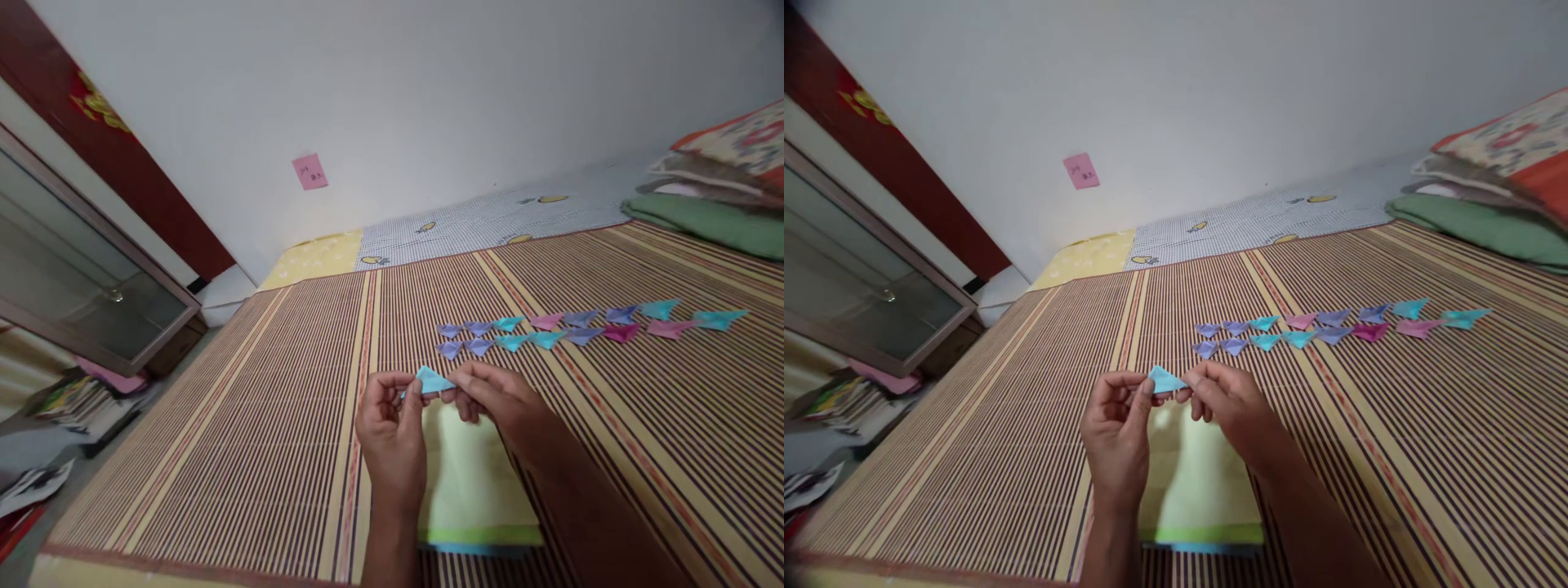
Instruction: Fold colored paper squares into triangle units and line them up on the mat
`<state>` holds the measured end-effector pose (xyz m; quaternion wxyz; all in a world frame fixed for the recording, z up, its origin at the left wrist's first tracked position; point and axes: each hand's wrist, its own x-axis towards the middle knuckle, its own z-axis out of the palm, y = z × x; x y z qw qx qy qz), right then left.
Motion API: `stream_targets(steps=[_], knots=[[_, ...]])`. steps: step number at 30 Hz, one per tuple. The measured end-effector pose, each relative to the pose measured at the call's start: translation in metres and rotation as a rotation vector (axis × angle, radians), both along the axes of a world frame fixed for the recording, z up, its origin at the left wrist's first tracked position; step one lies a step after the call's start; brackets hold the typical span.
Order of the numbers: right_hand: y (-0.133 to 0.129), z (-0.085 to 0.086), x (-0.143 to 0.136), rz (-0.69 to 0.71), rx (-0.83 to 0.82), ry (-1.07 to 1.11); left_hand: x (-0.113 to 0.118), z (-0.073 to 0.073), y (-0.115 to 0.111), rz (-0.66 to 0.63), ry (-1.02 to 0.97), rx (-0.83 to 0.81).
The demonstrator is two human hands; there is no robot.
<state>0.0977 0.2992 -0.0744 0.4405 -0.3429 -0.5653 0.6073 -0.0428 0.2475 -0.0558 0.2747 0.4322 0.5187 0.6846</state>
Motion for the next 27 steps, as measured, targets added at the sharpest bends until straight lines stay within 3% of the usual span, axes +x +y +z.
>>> stream_targets(steps=[9,21,27], knots=[[-0.0030,0.0067,-0.0008,-0.023,-0.009,-0.028,-0.0037,-0.0033,-0.0007,0.008,0.082,-0.026],[-0.0046,0.0089,0.0020,-0.024,0.074,-0.097,-0.0023,-0.0006,0.0010,-0.025,0.013,0.008],[-0.0026,0.0052,-0.0001,-0.027,0.053,-0.026,-0.0011,-0.0020,0.0005,-0.033,0.021,-0.009]])
